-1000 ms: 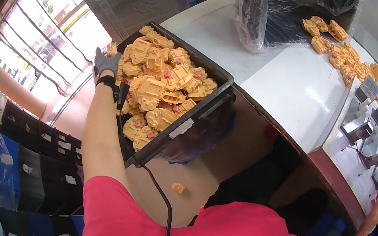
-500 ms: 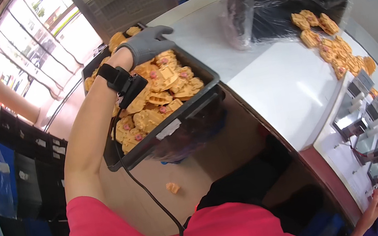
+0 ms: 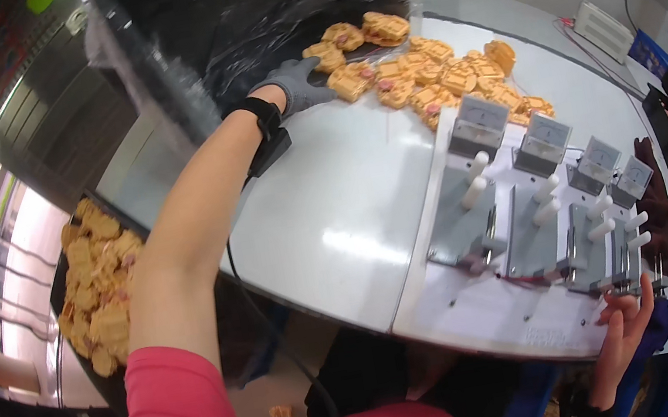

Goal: The person picks up yellow plastic electrical components from a bin and places them into a testing jig on a white workbench. They connect red and black wires to the components and operate a lever on the jig, repeating this process for multiple units.

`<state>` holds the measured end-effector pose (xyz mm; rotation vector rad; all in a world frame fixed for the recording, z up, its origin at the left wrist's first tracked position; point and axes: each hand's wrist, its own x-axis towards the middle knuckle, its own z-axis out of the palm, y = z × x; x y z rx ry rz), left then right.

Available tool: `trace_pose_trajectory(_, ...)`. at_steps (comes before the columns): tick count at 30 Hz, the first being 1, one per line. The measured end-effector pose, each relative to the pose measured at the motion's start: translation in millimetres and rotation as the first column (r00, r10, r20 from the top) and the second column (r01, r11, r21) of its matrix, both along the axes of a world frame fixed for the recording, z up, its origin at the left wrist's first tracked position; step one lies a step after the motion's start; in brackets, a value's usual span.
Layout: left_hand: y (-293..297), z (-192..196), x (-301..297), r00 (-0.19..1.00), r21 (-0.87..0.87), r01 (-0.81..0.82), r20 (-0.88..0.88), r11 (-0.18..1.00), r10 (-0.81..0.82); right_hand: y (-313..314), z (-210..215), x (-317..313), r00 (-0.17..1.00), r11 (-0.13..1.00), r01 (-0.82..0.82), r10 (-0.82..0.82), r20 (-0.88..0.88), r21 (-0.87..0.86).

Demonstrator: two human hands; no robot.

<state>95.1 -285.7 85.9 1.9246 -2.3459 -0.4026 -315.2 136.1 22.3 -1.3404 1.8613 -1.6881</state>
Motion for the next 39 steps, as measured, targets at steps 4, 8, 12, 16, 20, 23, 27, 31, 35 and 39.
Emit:
trace_pose_trajectory(4, -68, -24, -45, 0.996, -0.102, -0.078, -0.054, 0.992, 0.072, 6, -4, -2, 0.992, 0.989, 0.127, -0.126, -0.012, 0.071)
trace_pose_trajectory(8, -87, -32, -93, 0.995, -0.007, 0.045, 0.092, 0.999, -0.045, 12, -9, -5, 0.987, 0.979, 0.162, -0.162, -0.013, 0.12)
trace_pose_trajectory(12, -85, -38, -85, 0.971, 0.171, 0.126, 0.18, 0.977, -0.157, 12, -11, -3, 0.99, 0.989, 0.133, -0.136, 0.03, 0.066)
trace_pose_trajectory(16, -21, -36, -58, 0.901, 0.108, 0.127, 0.404, 0.986, -0.16, 9, -10, 3, 0.992, 0.993, 0.112, -0.115, 0.059, 0.042)
trace_pose_trajectory(20, 2, -27, -57, 0.914, 0.081, 0.123, 0.38, 0.989, -0.144, 9, -8, 5, 0.991, 0.994, 0.1, -0.104, 0.084, 0.046)
trace_pose_trajectory(23, -9, -10, -86, 0.916, -0.064, 0.299, 0.3, 0.952, -0.267, 11, -7, 4, 0.996, 0.999, 0.02, -0.023, 0.089, 0.029)
trace_pose_trajectory(27, -33, -8, -159, 0.697, 0.077, 0.717, -0.128, 0.693, -0.706, 11, -6, 2, 0.993, 0.999, 0.019, -0.022, 0.113, 0.034)
trace_pose_trajectory(31, -34, -8, -215, 0.792, 0.398, 0.611, -0.286, 0.685, -0.54, 12, -5, 3, 0.992, 0.996, 0.066, -0.072, 0.103, 0.059)
trace_pose_trajectory(35, -55, -22, -201, 0.777, 0.51, 0.559, -0.048, 0.654, -0.628, 10, -1, 8, 0.991, 0.994, 0.086, -0.093, 0.094, 0.071)
trace_pose_trajectory(39, -45, -2, -152, 0.862, 0.562, 0.428, -0.017, 0.708, -0.507, 12, 0, 5, 0.989, 0.994, 0.058, -0.069, 0.127, 0.092)
